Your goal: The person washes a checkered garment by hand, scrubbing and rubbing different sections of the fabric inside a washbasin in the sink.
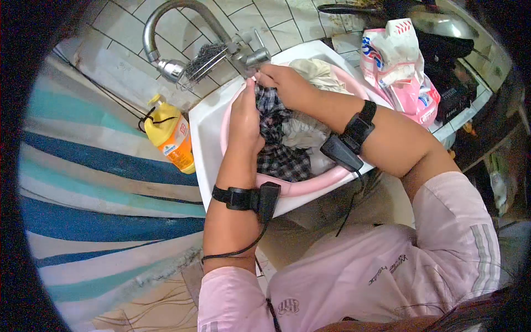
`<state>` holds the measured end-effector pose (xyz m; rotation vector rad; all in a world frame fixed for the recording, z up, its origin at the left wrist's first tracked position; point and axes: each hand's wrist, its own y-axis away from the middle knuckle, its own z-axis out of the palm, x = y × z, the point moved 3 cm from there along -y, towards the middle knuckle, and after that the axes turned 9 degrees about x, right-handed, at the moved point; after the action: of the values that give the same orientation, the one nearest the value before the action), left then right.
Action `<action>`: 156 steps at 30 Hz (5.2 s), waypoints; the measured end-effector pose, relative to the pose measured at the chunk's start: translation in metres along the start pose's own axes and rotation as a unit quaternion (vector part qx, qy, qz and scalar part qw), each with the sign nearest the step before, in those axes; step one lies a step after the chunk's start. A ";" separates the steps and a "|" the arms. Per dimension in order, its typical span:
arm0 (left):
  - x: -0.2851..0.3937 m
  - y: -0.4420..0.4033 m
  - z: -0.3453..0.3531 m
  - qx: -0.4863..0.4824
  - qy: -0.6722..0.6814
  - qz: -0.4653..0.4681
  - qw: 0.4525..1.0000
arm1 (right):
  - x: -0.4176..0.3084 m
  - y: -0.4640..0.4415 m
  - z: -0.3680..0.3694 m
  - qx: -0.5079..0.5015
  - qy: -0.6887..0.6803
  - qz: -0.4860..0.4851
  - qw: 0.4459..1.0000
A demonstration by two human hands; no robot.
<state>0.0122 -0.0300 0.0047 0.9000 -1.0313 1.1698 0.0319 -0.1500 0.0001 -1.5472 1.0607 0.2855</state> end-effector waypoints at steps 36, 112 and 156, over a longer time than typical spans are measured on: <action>-0.008 -0.019 -0.020 0.010 0.002 -0.009 1.000 | -0.028 0.013 0.003 -0.058 -0.110 0.094 0.988; -0.011 0.001 -0.012 0.052 0.018 -0.090 0.994 | -0.056 0.021 0.005 -0.051 0.080 -0.152 0.984; -0.004 0.006 -0.008 0.016 -0.039 -0.231 0.972 | -0.025 0.005 -0.007 0.037 0.083 -0.082 0.992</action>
<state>0.0073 -0.0230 -0.0014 1.1469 -0.8061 0.7646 0.0119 -0.1439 0.0161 -1.6012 1.0521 0.0044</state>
